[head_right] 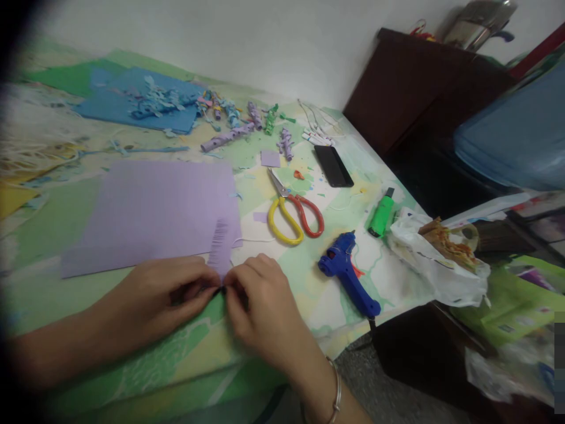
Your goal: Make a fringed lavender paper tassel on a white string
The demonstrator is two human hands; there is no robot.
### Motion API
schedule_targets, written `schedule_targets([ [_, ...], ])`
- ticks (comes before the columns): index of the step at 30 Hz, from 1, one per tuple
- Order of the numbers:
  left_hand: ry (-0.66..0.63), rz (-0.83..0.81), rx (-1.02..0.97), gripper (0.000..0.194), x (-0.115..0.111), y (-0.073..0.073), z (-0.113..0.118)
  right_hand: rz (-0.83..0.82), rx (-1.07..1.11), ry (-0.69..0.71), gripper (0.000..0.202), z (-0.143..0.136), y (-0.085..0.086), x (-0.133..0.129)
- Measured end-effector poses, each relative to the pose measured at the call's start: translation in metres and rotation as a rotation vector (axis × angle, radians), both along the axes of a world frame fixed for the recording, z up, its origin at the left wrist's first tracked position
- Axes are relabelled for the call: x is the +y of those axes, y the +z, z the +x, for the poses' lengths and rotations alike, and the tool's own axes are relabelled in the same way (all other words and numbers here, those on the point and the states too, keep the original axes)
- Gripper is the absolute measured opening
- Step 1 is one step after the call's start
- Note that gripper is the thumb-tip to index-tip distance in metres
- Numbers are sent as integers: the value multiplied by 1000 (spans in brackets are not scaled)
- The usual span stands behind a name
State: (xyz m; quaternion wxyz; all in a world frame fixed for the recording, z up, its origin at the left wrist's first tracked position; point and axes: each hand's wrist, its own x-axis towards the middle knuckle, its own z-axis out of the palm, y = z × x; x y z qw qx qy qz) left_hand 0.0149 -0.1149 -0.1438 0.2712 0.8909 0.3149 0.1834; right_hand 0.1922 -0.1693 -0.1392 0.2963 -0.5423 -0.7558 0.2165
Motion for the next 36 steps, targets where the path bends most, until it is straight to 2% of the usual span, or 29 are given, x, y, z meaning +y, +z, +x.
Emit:
schedule_targets([
  [7,15,-32,20,14,2,3,0,-134,89,-80,14,2,5,8],
  [15,26,-74,27,16,4,5,3,-127,155,-67,18,2,2,7],
  [19,26,-98,16,16,5,6,3,-141,147,-61,19,2,2,9],
  [27,5,-198,33,13,10,8,1,-216,17,38,18,4,15,14],
  [36,-15,-166,12,14,11,7,0,-235,37,25,15,6,14,18],
])
